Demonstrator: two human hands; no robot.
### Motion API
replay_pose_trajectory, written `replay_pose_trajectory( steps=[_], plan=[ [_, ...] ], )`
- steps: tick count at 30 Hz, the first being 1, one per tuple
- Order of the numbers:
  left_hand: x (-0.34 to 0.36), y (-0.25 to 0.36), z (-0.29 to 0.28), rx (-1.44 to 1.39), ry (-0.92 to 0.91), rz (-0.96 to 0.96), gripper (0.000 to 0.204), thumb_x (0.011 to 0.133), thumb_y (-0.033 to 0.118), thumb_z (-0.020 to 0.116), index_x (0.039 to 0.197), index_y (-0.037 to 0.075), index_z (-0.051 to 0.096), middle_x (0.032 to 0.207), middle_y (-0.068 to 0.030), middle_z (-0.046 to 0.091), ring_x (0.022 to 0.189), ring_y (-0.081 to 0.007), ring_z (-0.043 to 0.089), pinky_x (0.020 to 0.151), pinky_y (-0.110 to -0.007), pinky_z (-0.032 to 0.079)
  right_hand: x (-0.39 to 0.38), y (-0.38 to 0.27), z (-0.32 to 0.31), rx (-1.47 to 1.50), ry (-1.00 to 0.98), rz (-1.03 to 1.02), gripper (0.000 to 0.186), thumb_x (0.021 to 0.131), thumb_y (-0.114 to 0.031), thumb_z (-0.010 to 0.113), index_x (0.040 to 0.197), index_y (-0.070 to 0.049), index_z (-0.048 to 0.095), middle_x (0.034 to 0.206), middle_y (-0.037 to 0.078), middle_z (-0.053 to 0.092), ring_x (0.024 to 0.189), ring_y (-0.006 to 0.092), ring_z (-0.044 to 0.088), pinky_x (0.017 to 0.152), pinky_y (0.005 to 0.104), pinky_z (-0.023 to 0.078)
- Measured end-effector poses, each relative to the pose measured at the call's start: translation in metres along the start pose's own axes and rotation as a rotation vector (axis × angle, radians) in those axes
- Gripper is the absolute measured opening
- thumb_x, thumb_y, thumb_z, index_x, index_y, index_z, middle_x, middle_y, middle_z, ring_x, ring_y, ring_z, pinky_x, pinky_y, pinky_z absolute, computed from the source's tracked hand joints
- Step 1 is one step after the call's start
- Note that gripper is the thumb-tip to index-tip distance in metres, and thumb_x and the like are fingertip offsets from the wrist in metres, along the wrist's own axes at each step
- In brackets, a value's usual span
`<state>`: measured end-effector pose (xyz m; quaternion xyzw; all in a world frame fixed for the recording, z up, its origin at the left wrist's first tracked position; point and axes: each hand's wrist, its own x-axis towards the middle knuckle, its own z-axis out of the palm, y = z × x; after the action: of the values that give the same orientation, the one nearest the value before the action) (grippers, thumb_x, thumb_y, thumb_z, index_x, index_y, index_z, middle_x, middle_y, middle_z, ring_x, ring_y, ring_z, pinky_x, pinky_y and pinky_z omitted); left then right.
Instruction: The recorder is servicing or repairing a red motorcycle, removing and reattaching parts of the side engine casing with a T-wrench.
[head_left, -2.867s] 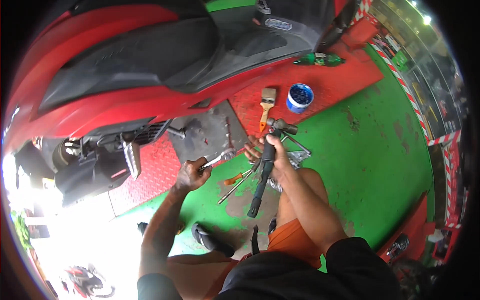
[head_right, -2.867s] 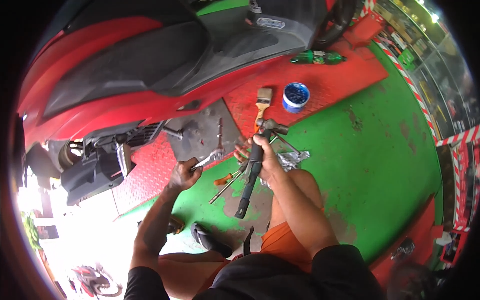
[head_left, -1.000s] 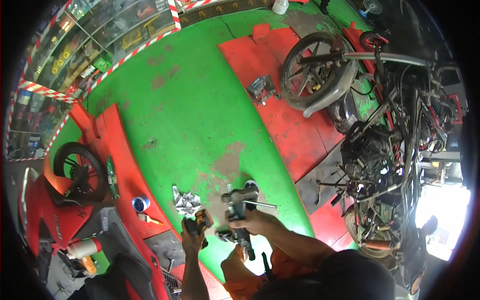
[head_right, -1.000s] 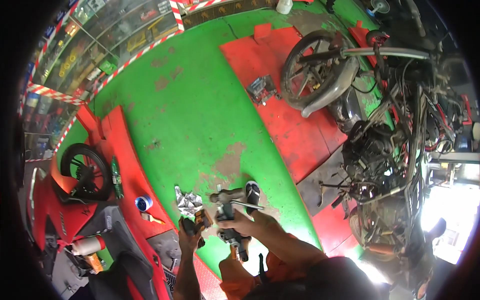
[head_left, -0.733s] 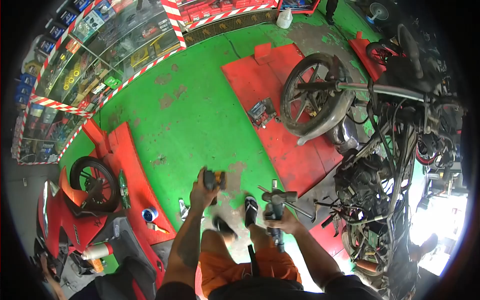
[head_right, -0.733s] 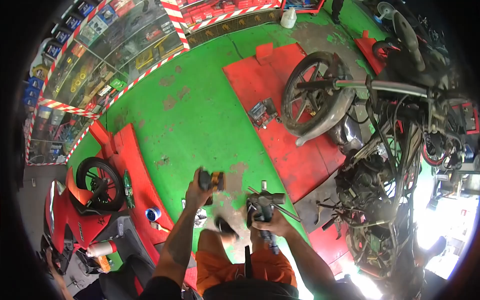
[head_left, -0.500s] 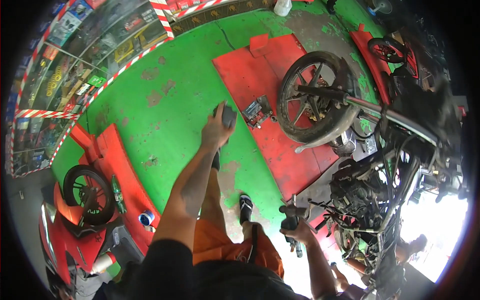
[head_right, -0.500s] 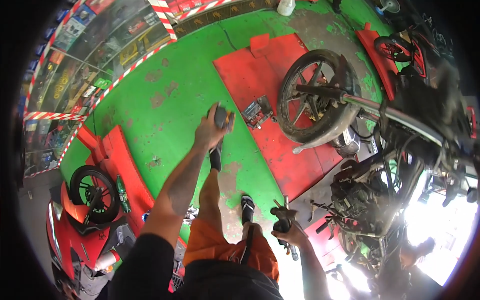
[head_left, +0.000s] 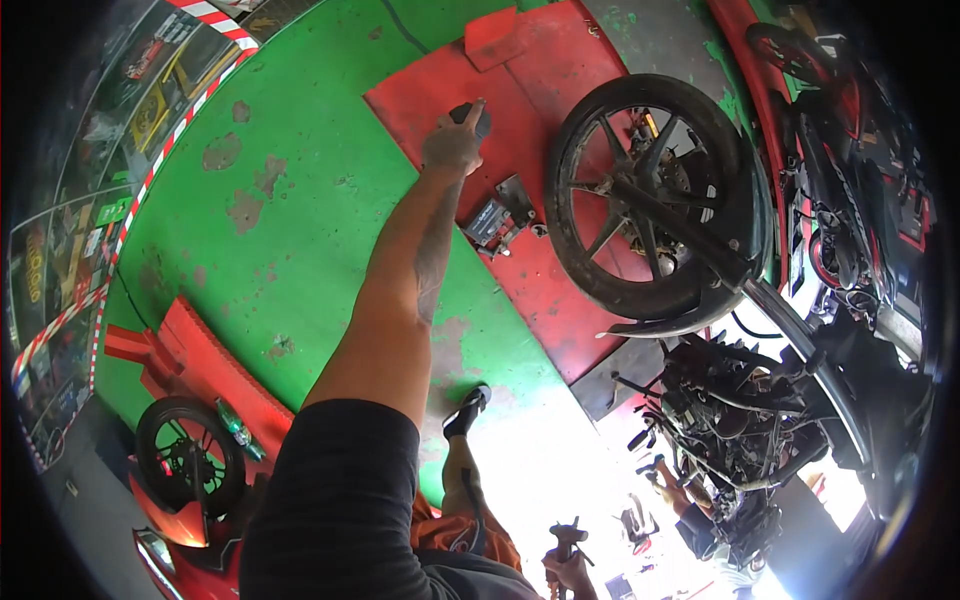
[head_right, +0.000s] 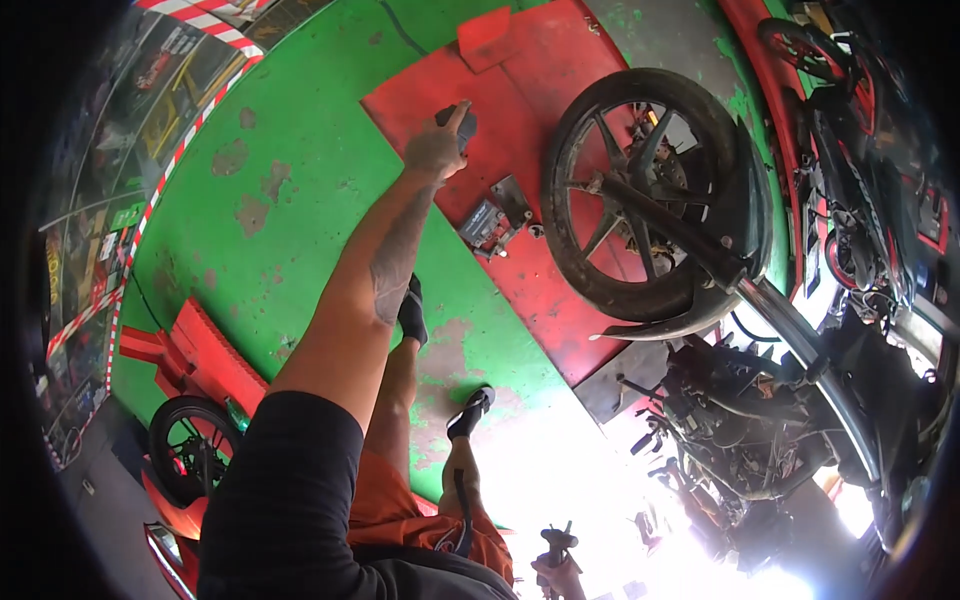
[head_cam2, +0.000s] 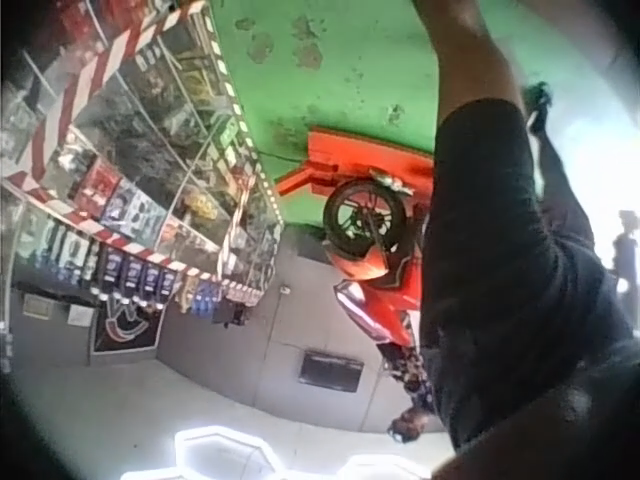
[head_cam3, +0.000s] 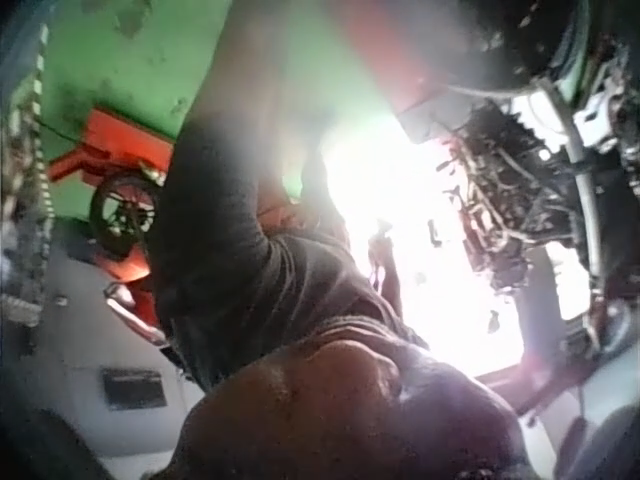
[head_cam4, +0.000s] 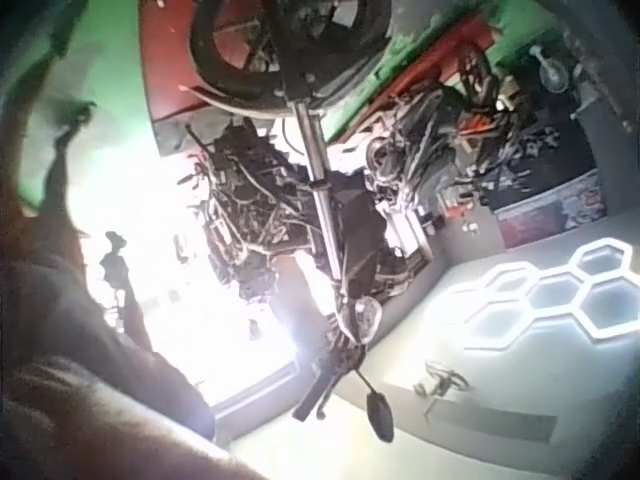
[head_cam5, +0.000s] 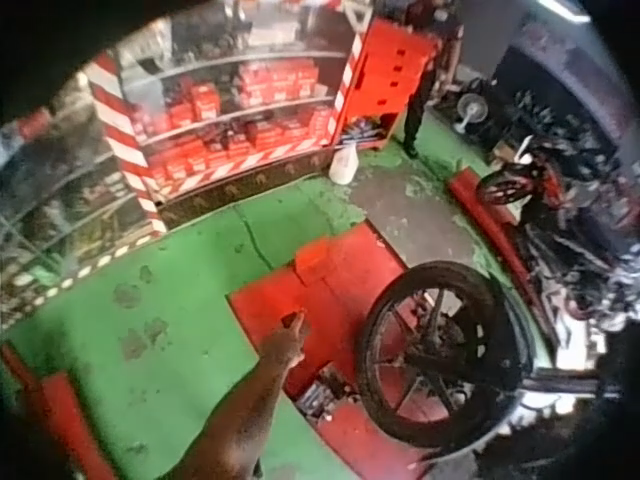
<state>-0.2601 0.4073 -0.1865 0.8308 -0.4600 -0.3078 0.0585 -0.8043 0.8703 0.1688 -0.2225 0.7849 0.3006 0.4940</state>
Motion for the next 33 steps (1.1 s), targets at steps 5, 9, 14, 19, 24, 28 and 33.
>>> replay_pose_trajectory(
  steps=[5,9,14,19,24,28,33],
  plan=[
    [-0.007,-0.024,0.007,0.021,0.153,-0.051,0.109,0.065,0.034,0.084,0.148,0.041,0.014,0.120,-0.0231,0.048,0.102,-0.0395,0.060,0.080,-0.050,0.053,-0.026,-0.067,0.005,0.054,-0.116,0.036,0.022,0.076,-0.012,0.078,0.088,-0.003,0.062,0.069,0.006,0.062,0.054,0.0145,0.061,0.049,0.0299,0.052],
    [-0.051,-0.023,0.002,-0.053,0.316,0.191,0.108,0.060,0.038,0.087,0.148,0.020,0.027,0.125,-0.0210,0.049,0.110,-0.0398,0.054,0.095,-0.050,0.045,-0.004,-0.072,-0.004,-0.043,0.008,-0.070,0.028,0.072,-0.014,0.081,0.089,-0.003,0.062,0.072,0.006,0.063,0.062,0.0139,0.063,0.054,0.0324,0.053],
    [-0.237,-0.024,0.024,-0.534,0.373,0.179,0.066,0.073,0.024,0.076,0.132,0.013,0.049,0.123,-0.0169,0.052,0.115,-0.0346,0.052,0.094,-0.046,0.044,0.093,-0.011,-0.065,-0.303,0.236,-0.484,0.060,0.064,-0.007,0.082,0.116,-0.001,0.053,0.096,0.007,0.064,0.082,0.0186,0.062,0.076,0.0339,0.052],
    [-0.516,-0.206,0.156,-0.722,0.270,-0.452,0.026,0.074,0.015,0.071,0.094,0.002,0.061,0.101,-0.0163,0.062,0.105,-0.0327,0.056,0.090,-0.042,0.045,0.099,-0.055,-0.048,-0.234,-0.032,-0.688,0.044,0.069,-0.009,0.083,0.104,-0.003,0.057,0.088,0.003,0.063,0.074,0.0123,0.058,0.070,0.0295,0.049],
    [-0.787,-0.317,0.293,-0.615,0.052,-1.209,0.056,0.085,0.055,0.060,0.088,0.000,0.067,0.090,-0.0218,0.067,0.089,-0.0380,0.064,0.079,-0.041,0.051,0.115,-0.042,-0.048,-0.315,-0.056,-0.653,0.037,0.068,-0.009,0.085,0.095,-0.006,0.061,0.084,0.000,0.063,0.071,0.0108,0.057,0.067,0.0281,0.048],
    [-0.868,-0.366,0.365,-0.902,0.524,-1.317,0.062,0.077,0.053,0.069,0.113,0.004,0.058,0.100,-0.0245,0.065,0.098,-0.0382,0.062,0.084,-0.046,0.050,0.112,-0.022,-0.052,-0.575,0.023,-0.611,0.018,0.074,-0.007,0.080,0.079,-0.007,0.063,0.074,-0.002,0.060,0.064,0.0103,0.054,0.061,0.0298,0.045],
    [-0.953,-0.477,0.463,-0.946,0.479,-1.699,0.052,0.075,0.029,0.072,0.118,0.007,0.051,0.099,-0.0209,0.064,0.095,-0.0318,0.062,0.086,-0.039,0.050,0.106,-0.028,-0.022,-0.695,-0.056,-0.565,0.020,0.072,-0.007,0.080,0.082,-0.007,0.063,0.074,-0.003,0.059,0.066,0.0096,0.053,0.062,0.0304,0.044]
  ],
)
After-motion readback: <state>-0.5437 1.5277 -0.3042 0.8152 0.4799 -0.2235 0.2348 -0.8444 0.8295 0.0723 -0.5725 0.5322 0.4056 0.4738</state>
